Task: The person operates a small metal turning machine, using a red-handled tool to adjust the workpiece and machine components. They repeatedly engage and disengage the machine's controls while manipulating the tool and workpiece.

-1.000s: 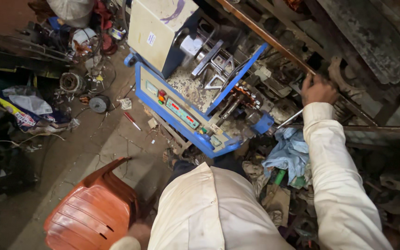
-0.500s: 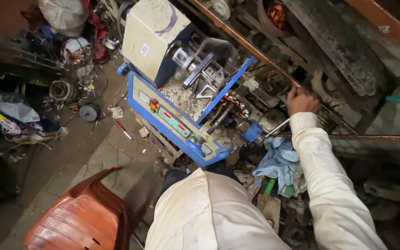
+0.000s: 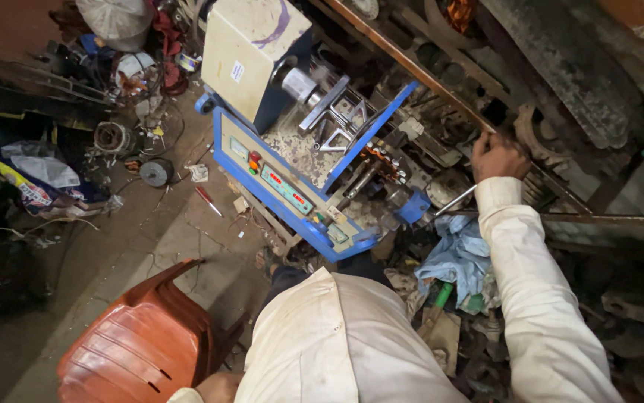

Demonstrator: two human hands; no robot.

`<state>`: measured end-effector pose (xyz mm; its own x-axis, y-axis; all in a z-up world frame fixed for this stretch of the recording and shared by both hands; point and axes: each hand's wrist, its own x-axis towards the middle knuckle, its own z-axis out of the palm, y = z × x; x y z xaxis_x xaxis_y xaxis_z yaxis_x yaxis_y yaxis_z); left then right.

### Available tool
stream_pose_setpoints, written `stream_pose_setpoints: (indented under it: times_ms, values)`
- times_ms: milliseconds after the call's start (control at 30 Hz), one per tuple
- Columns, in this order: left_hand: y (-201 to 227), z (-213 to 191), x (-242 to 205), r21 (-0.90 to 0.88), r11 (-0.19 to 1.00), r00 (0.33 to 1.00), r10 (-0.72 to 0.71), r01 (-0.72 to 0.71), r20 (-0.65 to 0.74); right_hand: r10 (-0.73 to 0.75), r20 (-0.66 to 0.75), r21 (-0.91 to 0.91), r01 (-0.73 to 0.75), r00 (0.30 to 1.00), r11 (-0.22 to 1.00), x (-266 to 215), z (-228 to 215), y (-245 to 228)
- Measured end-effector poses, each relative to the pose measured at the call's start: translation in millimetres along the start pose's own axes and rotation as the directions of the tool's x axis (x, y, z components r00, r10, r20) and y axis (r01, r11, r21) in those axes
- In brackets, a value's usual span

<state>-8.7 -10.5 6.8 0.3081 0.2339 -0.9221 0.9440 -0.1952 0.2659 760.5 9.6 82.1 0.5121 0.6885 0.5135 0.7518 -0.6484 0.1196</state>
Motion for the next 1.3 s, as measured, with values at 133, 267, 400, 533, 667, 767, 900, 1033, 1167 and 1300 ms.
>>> stream_pose_setpoints:
  times_ms: [133, 267, 400, 533, 667, 767, 900, 1033, 1167, 1300]
  values:
    - [5.5, 3.2, 2.7, -0.004, 1.0, 1.0, 0.001, -0.001, 0.003, -0.036, -0.015, 0.07, 0.037, 0.999, 0.997, 4.3, -9.8, -0.1]
    - [5.9, 2.9, 1.6, -0.021, 1.0, 1.0, -0.014, 0.014, -0.011, -0.052, -0.053, 0.127, 0.058, 0.997, 0.99, 7.3, -19.3, -6.1]
    - [11.2, 5.0, 3.7, -0.024, 1.0, 1.0, -0.014, 0.014, -0.005, -0.043, -0.074, 0.109, 0.051, 0.996, 0.993, 7.3, -24.7, -6.5]
    - [20.7, 1.3, 10.8, -0.027, 1.0, 1.0, -0.002, 0.002, -0.003, -0.058, -0.085, 0.167, 0.072, 0.995, 0.983, 7.9, -25.4, -6.8]
    - [32.4, 5.5, 17.5, -0.045, 0.999, 1.0, 0.007, -0.007, -0.007, -0.056, -0.075, 0.188, 0.069, 0.996, 0.98, 7.3, -23.1, -5.4]
    - [35.2, 5.2, 20.7, -0.048, 0.999, 1.0, 0.007, -0.008, -0.007, -0.054, -0.066, 0.188, 0.066, 0.996, 0.98, 6.6, -21.7, -2.9]
    - [26.7, -5.9, 19.3, -0.028, 1.0, 1.0, 0.008, -0.008, -0.01, -0.06, -0.092, 0.207, 0.078, 0.994, 0.975, 6.6, -21.7, -5.5]
    - [17.9, -14.1, 13.5, -0.005, 1.0, 1.0, 0.005, -0.005, -0.004, -0.027, -0.095, 0.188, 0.045, 0.995, 0.981, 7.7, -25.6, -9.2]
    - [4.6, -28.6, 10.7, 0.034, 0.999, 1.0, 0.007, -0.007, -0.002, -0.003, -0.087, 0.205, 0.021, 0.996, 0.979, 7.3, -29.8, -11.4]
    - [0.0, -39.5, 13.0, 0.078, 0.997, 1.0, 0.026, -0.026, 0.0, -0.032, -0.103, 0.213, 0.054, 0.994, 0.975, 7.0, -29.2, -10.9]
